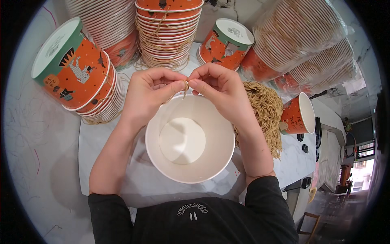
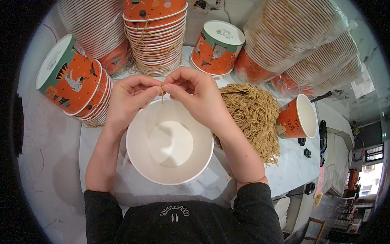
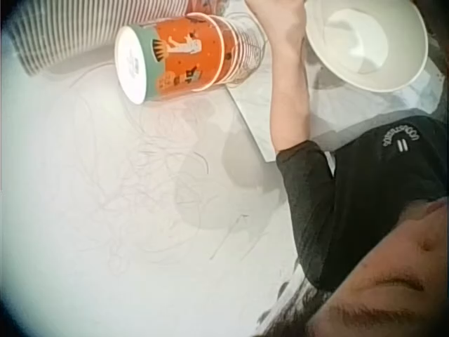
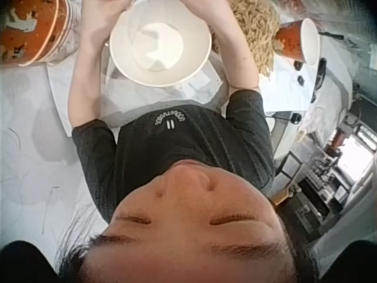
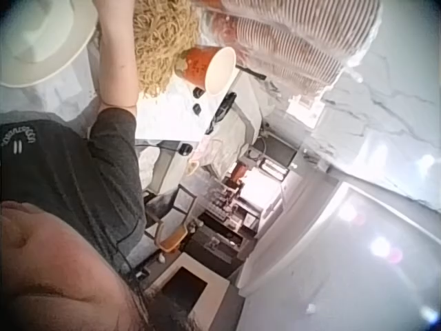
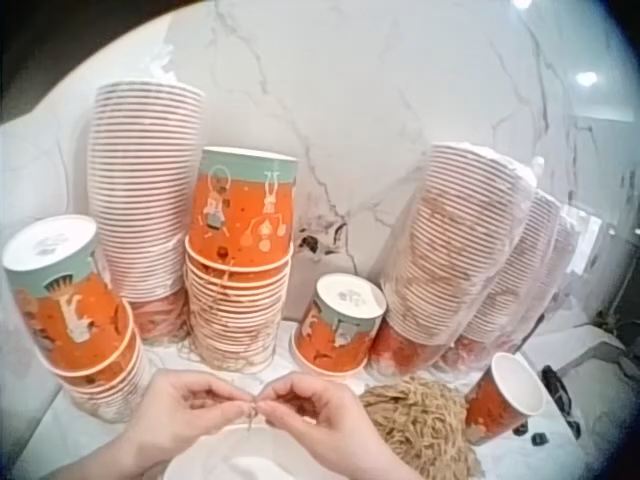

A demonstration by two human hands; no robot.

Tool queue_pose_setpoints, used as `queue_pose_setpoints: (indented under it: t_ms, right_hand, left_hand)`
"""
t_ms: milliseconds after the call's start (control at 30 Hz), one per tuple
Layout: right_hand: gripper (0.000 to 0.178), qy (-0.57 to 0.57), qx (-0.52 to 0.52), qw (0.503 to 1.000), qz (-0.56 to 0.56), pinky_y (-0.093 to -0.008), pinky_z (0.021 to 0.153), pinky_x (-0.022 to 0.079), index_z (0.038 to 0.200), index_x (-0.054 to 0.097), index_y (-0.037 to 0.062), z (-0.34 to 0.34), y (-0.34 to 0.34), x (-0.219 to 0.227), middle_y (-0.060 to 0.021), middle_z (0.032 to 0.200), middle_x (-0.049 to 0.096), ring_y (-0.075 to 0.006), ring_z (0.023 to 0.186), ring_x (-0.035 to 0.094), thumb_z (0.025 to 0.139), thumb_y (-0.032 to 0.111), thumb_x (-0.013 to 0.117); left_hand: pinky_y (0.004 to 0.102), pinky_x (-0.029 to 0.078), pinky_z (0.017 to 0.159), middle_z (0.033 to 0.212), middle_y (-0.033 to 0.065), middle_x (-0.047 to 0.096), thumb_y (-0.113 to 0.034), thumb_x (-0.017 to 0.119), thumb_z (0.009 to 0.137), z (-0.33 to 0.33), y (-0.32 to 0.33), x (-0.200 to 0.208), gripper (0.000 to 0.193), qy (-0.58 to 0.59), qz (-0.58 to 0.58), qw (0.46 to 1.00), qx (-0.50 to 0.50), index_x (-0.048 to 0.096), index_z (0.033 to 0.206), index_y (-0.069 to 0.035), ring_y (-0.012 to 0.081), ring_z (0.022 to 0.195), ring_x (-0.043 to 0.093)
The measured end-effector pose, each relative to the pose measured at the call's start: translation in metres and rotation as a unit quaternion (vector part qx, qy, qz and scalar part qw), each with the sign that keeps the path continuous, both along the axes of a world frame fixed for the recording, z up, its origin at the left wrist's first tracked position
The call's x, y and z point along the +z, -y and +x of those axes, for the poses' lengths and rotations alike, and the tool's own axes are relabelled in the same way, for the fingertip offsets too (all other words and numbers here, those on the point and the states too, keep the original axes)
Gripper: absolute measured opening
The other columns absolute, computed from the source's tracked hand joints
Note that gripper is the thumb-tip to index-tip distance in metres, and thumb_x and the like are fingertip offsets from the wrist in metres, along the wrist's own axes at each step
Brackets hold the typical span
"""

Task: Attaching string handles to themed paper buckets by threading twine through holes and knotting it.

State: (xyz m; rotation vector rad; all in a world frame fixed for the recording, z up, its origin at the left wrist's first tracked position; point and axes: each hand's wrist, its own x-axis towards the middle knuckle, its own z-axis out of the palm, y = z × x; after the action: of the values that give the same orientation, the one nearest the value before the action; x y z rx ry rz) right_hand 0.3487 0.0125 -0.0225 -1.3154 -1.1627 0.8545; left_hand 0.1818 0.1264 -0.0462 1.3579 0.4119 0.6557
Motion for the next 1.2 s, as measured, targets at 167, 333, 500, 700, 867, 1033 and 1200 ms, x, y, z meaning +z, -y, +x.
queue_pose_setpoints:
  t_ms: [167, 333, 500, 700, 867, 1033, 1200]
  right_hand:
    - [0.009, 0.024, -0.005, 1.000, 0.002, -0.0208, 0.072, 0.051, 0.098, 0.067, -0.0018, 0.000, -0.001, -0.001, 0.0003, 0.088, 0.067, -0.0051, 0.080, 0.062, 0.095, 0.006, 0.069]
    - [0.011, 0.056, -0.027, 0.998, 0.010, -0.0232, 0.070, 0.050, 0.099, 0.067, -0.0021, 0.001, -0.001, -0.004, -0.0013, 0.087, 0.068, -0.0065, 0.079, 0.062, 0.094, 0.008, 0.070]
    - [0.015, 0.128, -0.035, 0.991, -0.001, -0.0253, 0.068, 0.050, 0.097, 0.068, -0.0037, -0.004, 0.001, -0.004, -0.0048, 0.085, 0.070, -0.0089, 0.079, 0.064, 0.093, 0.010, 0.072]
    - [0.018, 0.151, -0.022, 0.987, 0.049, -0.0278, 0.064, 0.050, 0.097, 0.069, -0.0030, -0.006, 0.002, -0.003, -0.0065, 0.085, 0.072, -0.0109, 0.078, 0.066, 0.094, 0.015, 0.071]
    - [0.018, 0.153, -0.033, 0.988, -0.013, -0.0278, 0.071, 0.051, 0.096, 0.069, -0.0027, -0.004, 0.003, -0.004, -0.0062, 0.087, 0.072, -0.0112, 0.081, 0.066, 0.095, 0.015, 0.070]
    - [0.016, 0.058, 0.029, 0.998, -0.028, -0.0237, 0.071, 0.049, 0.098, 0.066, -0.0008, -0.003, 0.002, -0.004, 0.0000, 0.087, 0.067, -0.0077, 0.079, 0.061, 0.097, 0.015, 0.067]
    - [0.014, -0.071, 0.053, 0.989, -0.122, -0.0211, 0.070, 0.047, 0.100, 0.065, 0.0019, -0.006, 0.005, 0.007, 0.0046, 0.086, 0.063, -0.0027, 0.079, 0.056, 0.099, 0.015, 0.063]
  left_hand:
    - [0.0203, 0.055, 0.071, 0.094, 0.0066, 0.074, -0.003, 0.074, 0.092, 0.001, -0.003, -0.005, 0.014, 0.004, -0.005, 1.000, -0.004, 0.073, 0.105, 0.004, 0.0071, 0.082, 0.067]
    - [0.0171, 0.050, 0.067, 0.097, 0.0071, 0.075, -0.003, 0.074, 0.093, 0.000, -0.002, -0.004, 0.017, 0.015, -0.014, 1.000, -0.010, 0.071, 0.108, 0.003, 0.0050, 0.083, 0.067]
    - [0.0199, 0.054, 0.070, 0.093, 0.0064, 0.073, -0.001, 0.072, 0.091, 0.000, 0.003, 0.001, 0.014, 0.004, -0.008, 1.000, 0.005, 0.072, 0.104, 0.004, 0.0060, 0.079, 0.067]
    - [0.0170, 0.049, 0.063, 0.089, 0.0046, 0.072, -0.002, 0.073, 0.091, -0.001, 0.006, 0.003, 0.013, -0.003, 0.015, 1.000, 0.025, 0.071, 0.103, 0.003, 0.0023, 0.071, 0.062]
    - [0.0161, 0.043, 0.057, 0.084, 0.0015, 0.069, -0.002, 0.072, 0.090, -0.003, 0.004, 0.005, 0.010, -0.037, 0.026, 0.998, 0.037, 0.068, 0.099, 0.001, -0.0007, 0.065, 0.056]
    - [0.0134, 0.041, 0.060, 0.088, -0.0037, 0.066, 0.001, 0.069, 0.092, -0.010, -0.001, 0.015, 0.011, -0.085, 0.083, 0.993, -0.018, 0.063, 0.100, -0.001, -0.0033, 0.069, 0.054]
    - [0.0214, 0.031, 0.049, 0.062, -0.0076, 0.052, -0.003, 0.068, 0.088, -0.017, 0.003, 0.023, 0.003, -0.162, 0.174, 0.971, -0.011, 0.070, 0.086, -0.002, -0.0011, 0.053, 0.039]
